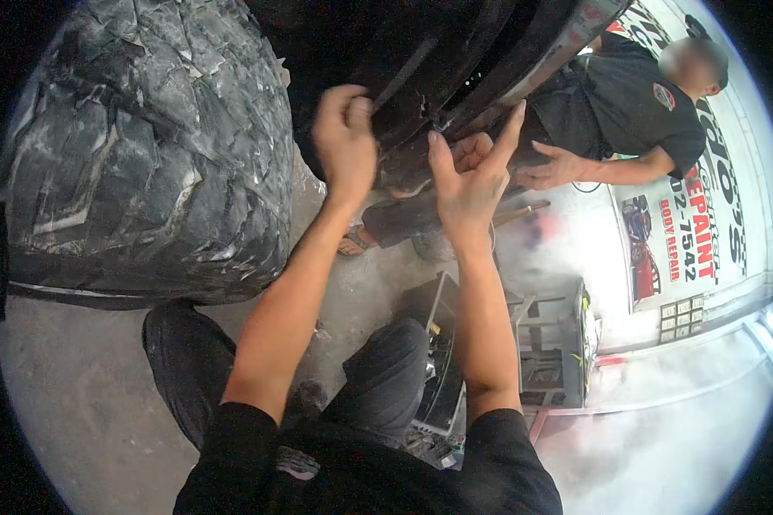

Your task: The person aligns and presses a black plastic trim piece onto a car fender by hand, then retrieves small fasteners from a tray and installs them by hand to secure the trim to the wheel well.

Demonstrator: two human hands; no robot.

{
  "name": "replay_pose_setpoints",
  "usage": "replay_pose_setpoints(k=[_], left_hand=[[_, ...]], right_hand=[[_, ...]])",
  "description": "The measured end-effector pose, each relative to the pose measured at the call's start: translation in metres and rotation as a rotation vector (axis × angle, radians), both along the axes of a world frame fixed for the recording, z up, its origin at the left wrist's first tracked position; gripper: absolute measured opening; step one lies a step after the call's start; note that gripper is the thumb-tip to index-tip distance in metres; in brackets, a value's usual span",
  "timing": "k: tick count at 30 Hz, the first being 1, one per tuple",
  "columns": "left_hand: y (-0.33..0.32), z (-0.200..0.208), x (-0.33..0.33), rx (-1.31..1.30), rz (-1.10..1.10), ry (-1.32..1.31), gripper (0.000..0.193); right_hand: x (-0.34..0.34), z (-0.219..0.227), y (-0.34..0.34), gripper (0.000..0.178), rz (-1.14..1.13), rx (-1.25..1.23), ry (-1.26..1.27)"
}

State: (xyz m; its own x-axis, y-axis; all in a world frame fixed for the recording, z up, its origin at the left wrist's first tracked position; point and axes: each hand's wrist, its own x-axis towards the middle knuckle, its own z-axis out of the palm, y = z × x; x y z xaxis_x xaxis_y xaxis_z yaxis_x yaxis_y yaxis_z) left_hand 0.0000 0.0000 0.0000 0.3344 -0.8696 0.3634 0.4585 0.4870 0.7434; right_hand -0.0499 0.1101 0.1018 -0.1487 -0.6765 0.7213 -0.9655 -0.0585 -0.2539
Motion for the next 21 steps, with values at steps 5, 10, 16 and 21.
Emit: replay_pose_setpoints(k=[5, 10, 16, 21], left_hand=[[0.006, 0.015, 0.016, -0.190, -0.300, 0.105, 0.025], [0.023, 0.000, 0.003, -0.196, -0.106, 0.002, 0.032], [0.012, 0.014, -0.004, -0.134, -0.158, 0.070, 0.024], [0.018, 0.008, 0.003, -0.222, -0.148, 0.042, 0.029]], right_hand=[[-0.009, 0.000, -0.001, 0.100, 0.125, -0.062, 0.069], [-0.003, -0.002, 0.005, 0.100, 0.101, 0.055, -0.001], [-0.005, -0.004, -0.007, 0.103, 0.018, -0.008, 0.097], [0.000, 0.001, -0.001, 0.103, 0.018, 0.032, 0.136]])
